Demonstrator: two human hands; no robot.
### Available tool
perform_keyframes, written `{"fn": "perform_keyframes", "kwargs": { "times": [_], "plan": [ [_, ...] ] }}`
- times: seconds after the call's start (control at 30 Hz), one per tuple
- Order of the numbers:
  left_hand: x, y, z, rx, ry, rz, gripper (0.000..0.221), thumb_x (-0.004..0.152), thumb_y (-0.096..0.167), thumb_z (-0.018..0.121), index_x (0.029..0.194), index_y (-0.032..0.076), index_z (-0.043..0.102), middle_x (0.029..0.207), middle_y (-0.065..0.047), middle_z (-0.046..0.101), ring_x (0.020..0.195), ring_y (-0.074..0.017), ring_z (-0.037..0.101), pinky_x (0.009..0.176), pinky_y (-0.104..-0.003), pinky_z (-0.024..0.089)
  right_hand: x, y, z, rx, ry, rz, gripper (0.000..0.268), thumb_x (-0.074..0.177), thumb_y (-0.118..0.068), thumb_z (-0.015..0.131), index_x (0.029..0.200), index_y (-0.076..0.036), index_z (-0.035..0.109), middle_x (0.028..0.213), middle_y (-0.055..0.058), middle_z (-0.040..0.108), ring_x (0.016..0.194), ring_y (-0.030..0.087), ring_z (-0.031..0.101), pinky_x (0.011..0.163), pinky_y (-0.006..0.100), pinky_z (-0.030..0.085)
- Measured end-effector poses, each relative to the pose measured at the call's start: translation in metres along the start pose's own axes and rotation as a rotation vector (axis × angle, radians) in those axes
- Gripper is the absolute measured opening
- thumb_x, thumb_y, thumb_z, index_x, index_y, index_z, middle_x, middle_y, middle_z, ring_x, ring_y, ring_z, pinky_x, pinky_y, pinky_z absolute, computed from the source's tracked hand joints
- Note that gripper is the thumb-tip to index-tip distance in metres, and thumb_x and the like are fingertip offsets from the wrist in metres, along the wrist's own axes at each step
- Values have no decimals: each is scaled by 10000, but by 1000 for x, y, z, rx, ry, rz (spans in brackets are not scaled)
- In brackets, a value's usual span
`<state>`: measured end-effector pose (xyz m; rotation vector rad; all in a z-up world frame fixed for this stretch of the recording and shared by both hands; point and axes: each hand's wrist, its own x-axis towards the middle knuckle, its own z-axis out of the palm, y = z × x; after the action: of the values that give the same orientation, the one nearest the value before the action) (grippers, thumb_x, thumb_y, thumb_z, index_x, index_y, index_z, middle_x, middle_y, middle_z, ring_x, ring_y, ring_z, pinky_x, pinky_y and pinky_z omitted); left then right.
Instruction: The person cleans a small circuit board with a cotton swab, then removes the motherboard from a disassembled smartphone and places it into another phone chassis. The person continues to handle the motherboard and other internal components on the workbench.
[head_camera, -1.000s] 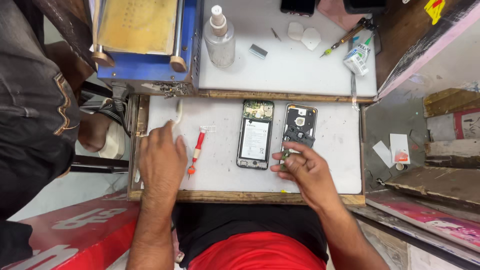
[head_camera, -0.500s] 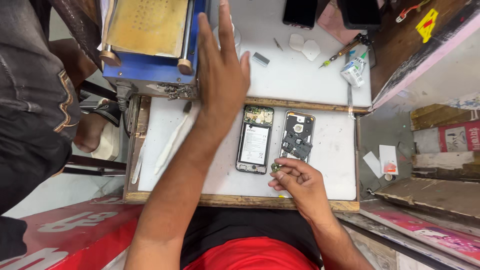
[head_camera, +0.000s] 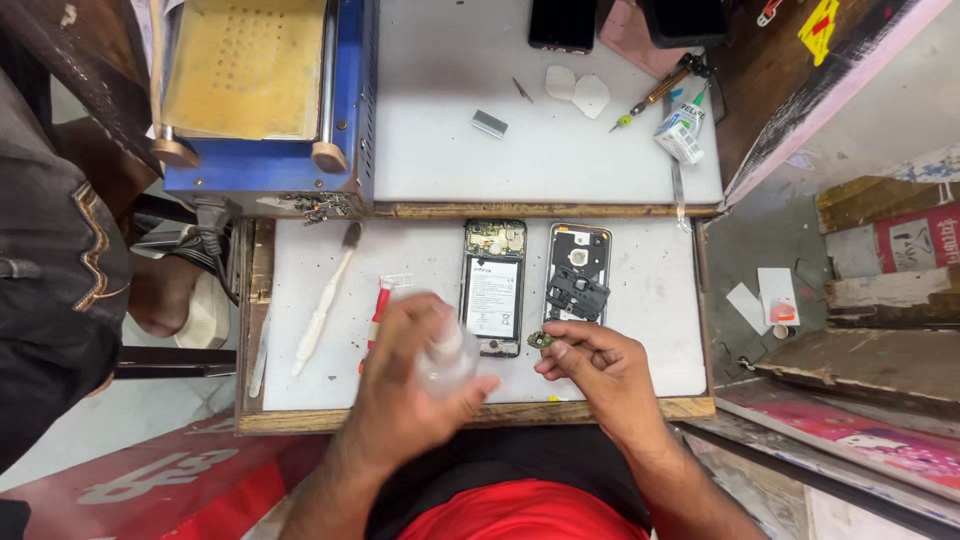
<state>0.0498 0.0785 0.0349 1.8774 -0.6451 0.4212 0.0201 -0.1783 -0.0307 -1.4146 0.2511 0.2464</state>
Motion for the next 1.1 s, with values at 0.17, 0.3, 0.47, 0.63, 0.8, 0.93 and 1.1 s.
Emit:
{"fn": "perform_keyframes", "kwargs": {
  "times": [0.17,0.3,0.47,0.63,0.8,0.93,1.1],
  "plan": [
    [-30,19,15,176,-107,-74,696,820,172,886,1379,197,471,1216,-131,591,1056,-337,648,862,-434,556,-8,-12,14,-121,-32,-79,314,951,-9,647,1255,69,652,931,153,778,887,183,779,786,293,632],
    [-33,27,26,359,-90,-82,699,834,180,860,1425,185,487,1182,-174,564,978,-329,652,756,-414,574,-17,-23,28,-133,6,-145,341,927,11,669,1260,64,611,921,152,782,896,183,784,787,281,630],
    [-29,26,31,477,-86,-72,677,845,160,835,1423,211,487,1169,-171,555,961,-331,652,729,-424,572,-22,-31,30,-193,30,-216,345,927,4,682,1259,46,600,918,142,786,888,175,786,788,272,634],
    [-27,26,33,485,-62,-46,669,857,149,831,1425,227,486,1189,-161,554,954,-331,642,725,-433,557,-25,-30,29,-208,18,-210,336,929,4,684,1251,37,594,913,131,784,884,164,785,782,264,632],
    [-30,24,33,538,-73,-63,657,848,153,828,1416,223,506,1171,-168,553,933,-326,640,698,-430,555,-25,-26,30,-168,30,-198,330,929,9,682,1245,40,594,892,139,780,862,177,787,763,270,633],
    [-34,18,34,557,-111,-79,634,860,152,829,1404,220,511,1169,-165,557,933,-310,642,696,-422,555,-24,-25,29,-133,29,-177,336,927,5,676,1249,41,589,885,141,781,868,182,793,758,277,641],
    [-21,12,32,374,4,1,715,871,178,853,1435,192,414,1235,-167,543,1034,-348,629,829,-442,554,-21,-23,25,-122,37,-149,334,921,-7,672,1249,41,629,907,143,793,873,183,786,766,282,639]
  ]
}}
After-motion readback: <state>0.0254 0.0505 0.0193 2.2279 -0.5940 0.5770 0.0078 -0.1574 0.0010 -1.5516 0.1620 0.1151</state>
